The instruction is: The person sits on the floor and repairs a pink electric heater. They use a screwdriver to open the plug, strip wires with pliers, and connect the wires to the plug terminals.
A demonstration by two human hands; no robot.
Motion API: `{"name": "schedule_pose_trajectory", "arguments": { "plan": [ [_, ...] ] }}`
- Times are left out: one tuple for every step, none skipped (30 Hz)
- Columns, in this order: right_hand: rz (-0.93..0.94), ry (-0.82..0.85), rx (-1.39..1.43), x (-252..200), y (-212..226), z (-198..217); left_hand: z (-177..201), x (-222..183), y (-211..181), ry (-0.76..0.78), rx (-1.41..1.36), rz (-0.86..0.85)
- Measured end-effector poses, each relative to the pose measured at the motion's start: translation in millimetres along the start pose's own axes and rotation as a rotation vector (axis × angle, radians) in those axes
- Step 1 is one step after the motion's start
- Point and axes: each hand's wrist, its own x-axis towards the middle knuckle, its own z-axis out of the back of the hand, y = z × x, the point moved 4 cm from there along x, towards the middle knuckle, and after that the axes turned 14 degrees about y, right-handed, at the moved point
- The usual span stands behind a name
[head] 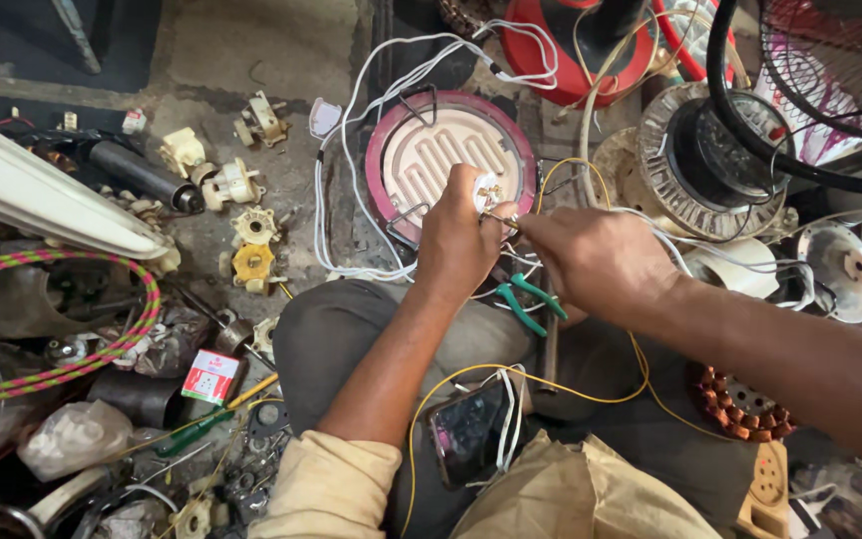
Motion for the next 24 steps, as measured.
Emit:
{"name": "schedule_pose_trajectory", "arguments": {
  "plan": [
    [-0.034, 0.005, 0.046, 0.6, -3.1, -2.4, -0.2, -0.4, 1.6, 0.007, 0.017, 0.011],
    [-0.071, 0.01, 0.092, 0.4, -7.3, -5.1, -1.5, -0.3, 3.5, 0.017, 0.032, 0.022],
    [-0.108, 0.016, 0.137, 0.2, -12.0, -7.9, -3.1, -0.2, 5.4, 0.027, 0.047, 0.032],
    [-0.136, 0.023, 0.253, 0.9, -18.0, -10.6, -4.7, 0.2, 6.4, 0.039, 0.078, 0.023],
    [-0.219, 0.074, 0.44, 1.6, -26.4, -15.7, -6.4, 0.6, 7.0, 0.051, 0.108, 0.013],
    [-0.347, 0.138, 0.65, 0.8, -35.4, -22.1, -8.1, 0.1, 6.9, 0.064, 0.14, 0.003],
    [-0.535, 0.256, 0.932, -2.0, -43.4, -31.4, -9.0, -0.8, 6.6, 0.066, 0.123, 0.011],
    [-0.578, 0.306, 1.092, -0.3, -45.4, -34.4, -7.0, -0.4, 5.5, 0.066, 0.112, 0.015],
    [-0.631, 0.36, 1.249, -0.1, -44.5, -37.0, -4.9, 0.3, 3.8, 0.066, 0.101, 0.019],
    [-0.634, 0.383, 1.291, 3.1, -43.4, -36.8, -2.3, 0.7, 2.5, 0.058, 0.097, 0.026],
    [-0.63, 0.384, 1.272, 5.8, -42.8, -34.4, 0.2, 1.5, 1.6, 0.05, 0.092, 0.033],
    [-0.632, 0.388, 1.246, 6.2, -39.8, -33.5, 2.5, 0.8, 1.5, 0.049, 0.087, 0.042],
    [-0.644, 0.373, 1.187, 7.0, -37.8, -31.3, 4.8, 0.3, 2.6, 0.061, 0.091, 0.061],
    [-0.633, 0.349, 1.056, 7.1, -35.2, -26.4, 6.8, 0.7, 3.9, 0.072, 0.092, 0.079],
    [-0.639, 0.326, 0.925, 6.7, -32.8, -20.7, 8.4, 1.6, 5.6, 0.083, 0.094, 0.097],
    [-0.496, 0.264, 0.663, 10.7, -25.5, -10.7, 9.7, 2.2, 6.1, 0.077, 0.112, 0.09],
    [-0.314, 0.165, 0.334, 14.8, -14.6, 0.1, 10.3, 3.4, 7.1, 0.071, 0.131, 0.084],
    [-0.114, 0.009, -0.032, 14.9, -0.3, 10.0, 8.7, 4.0, 8.3, 0.073, 0.145, 0.079],
    [-0.143, 0.067, -0.014, 16.2, -0.1, 8.8, 6.9, 5.5, 11.9, 0.065, 0.114, 0.112],
    [-0.174, 0.128, 0.007, 17.2, -0.9, 6.2, 3.8, 5.9, 16.1, 0.061, 0.081, 0.149],
    [-0.205, 0.189, 0.028, 18.7, -3.2, 3.3, 0.8, 6.5, 20.5, 0.056, 0.049, 0.187],
    [-0.208, 0.182, 0.048, 21.4, -5.3, 3.2, -0.6, 7.1, 22.7, 0.056, 0.058, 0.173],
    [-0.211, 0.176, 0.067, 23.8, -8.3, 3.8, -1.8, 7.9, 24.6, 0.057, 0.067, 0.16],
    [-0.212, 0.169, 0.087, 26.6, -9.7, 3.2, -1.7, 8.5, 26.5, 0.056, 0.077, 0.147]
  ]
}}
